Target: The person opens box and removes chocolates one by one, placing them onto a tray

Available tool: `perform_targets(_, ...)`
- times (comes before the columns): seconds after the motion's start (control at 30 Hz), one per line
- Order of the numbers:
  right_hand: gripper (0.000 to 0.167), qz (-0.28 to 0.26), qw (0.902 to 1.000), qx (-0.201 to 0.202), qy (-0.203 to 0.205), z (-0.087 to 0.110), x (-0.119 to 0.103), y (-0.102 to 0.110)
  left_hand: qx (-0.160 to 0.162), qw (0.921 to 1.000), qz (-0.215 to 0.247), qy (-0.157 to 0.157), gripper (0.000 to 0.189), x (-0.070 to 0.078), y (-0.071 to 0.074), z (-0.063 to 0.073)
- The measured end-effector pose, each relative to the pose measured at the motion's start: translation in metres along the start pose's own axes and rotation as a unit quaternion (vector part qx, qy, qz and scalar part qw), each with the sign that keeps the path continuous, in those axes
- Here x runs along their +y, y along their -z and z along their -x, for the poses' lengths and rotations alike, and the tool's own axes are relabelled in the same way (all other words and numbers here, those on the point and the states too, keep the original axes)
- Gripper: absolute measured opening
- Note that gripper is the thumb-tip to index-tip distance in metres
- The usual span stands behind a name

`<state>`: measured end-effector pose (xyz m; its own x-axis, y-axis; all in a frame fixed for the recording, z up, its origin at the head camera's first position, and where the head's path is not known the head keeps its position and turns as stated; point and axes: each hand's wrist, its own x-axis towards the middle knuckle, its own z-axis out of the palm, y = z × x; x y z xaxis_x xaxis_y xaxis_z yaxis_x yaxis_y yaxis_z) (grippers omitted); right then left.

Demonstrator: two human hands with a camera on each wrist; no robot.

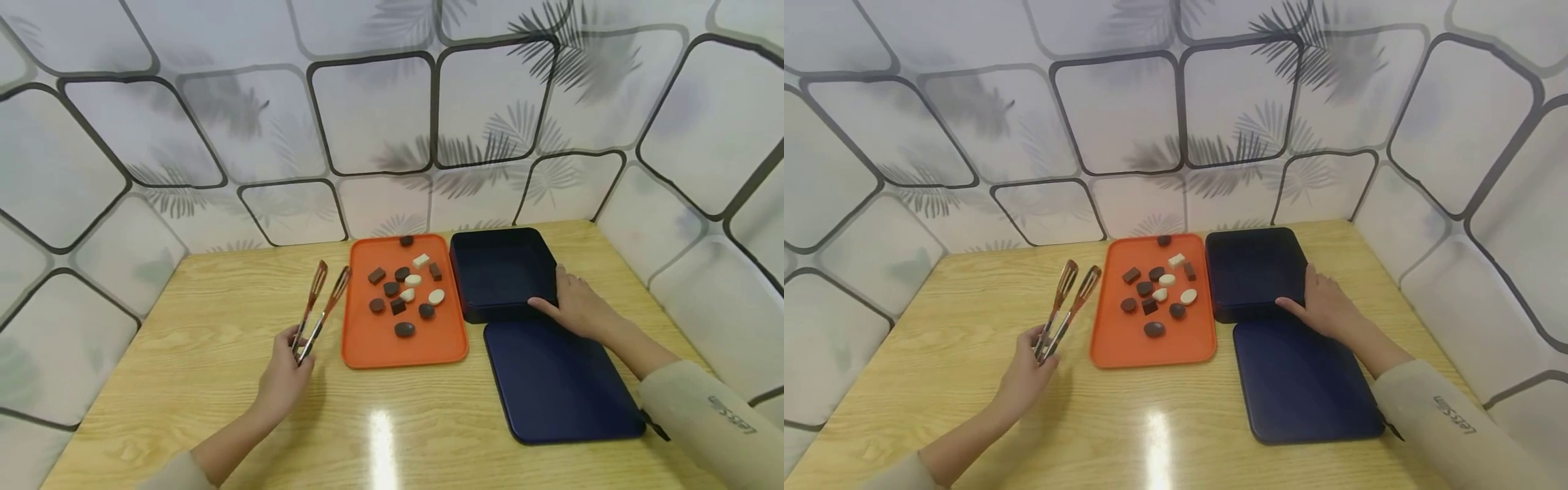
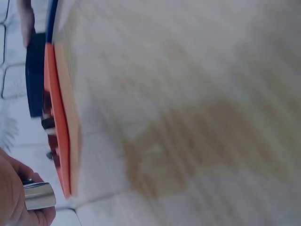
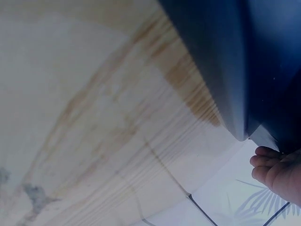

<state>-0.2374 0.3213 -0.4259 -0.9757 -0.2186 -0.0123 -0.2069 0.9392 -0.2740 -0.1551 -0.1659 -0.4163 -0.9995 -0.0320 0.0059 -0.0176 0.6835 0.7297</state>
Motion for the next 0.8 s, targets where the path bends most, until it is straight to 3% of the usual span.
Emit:
perform_targets(0.1,0.1,0.001,1.0,0.002,-0.002,0.0,0.002,-0.001,0.014,0.9996,-0.021,0.009,0.053,-0.005,0.006,-0.014)
perform_targets(0.27,0.099,0.008,0.9998,0.015,0.007,0.0,0.005,-0.002,0.013,0.9985,-0.052,0.011,0.052,-0.011,0.014,-0.031)
perform_targets(0.53,0.1,0.018,0.9993,0.028,0.015,-0.001,0.004,-0.002,-0.009,0.9971,-0.06,0.046,0.053,-0.016,0.014,-0.038)
perform_targets(0.8,0.101,0.024,0.9995,0.019,0.013,0.0,0.002,0.001,-0.016,0.9962,-0.019,0.083,0.055,-0.017,0.013,-0.046)
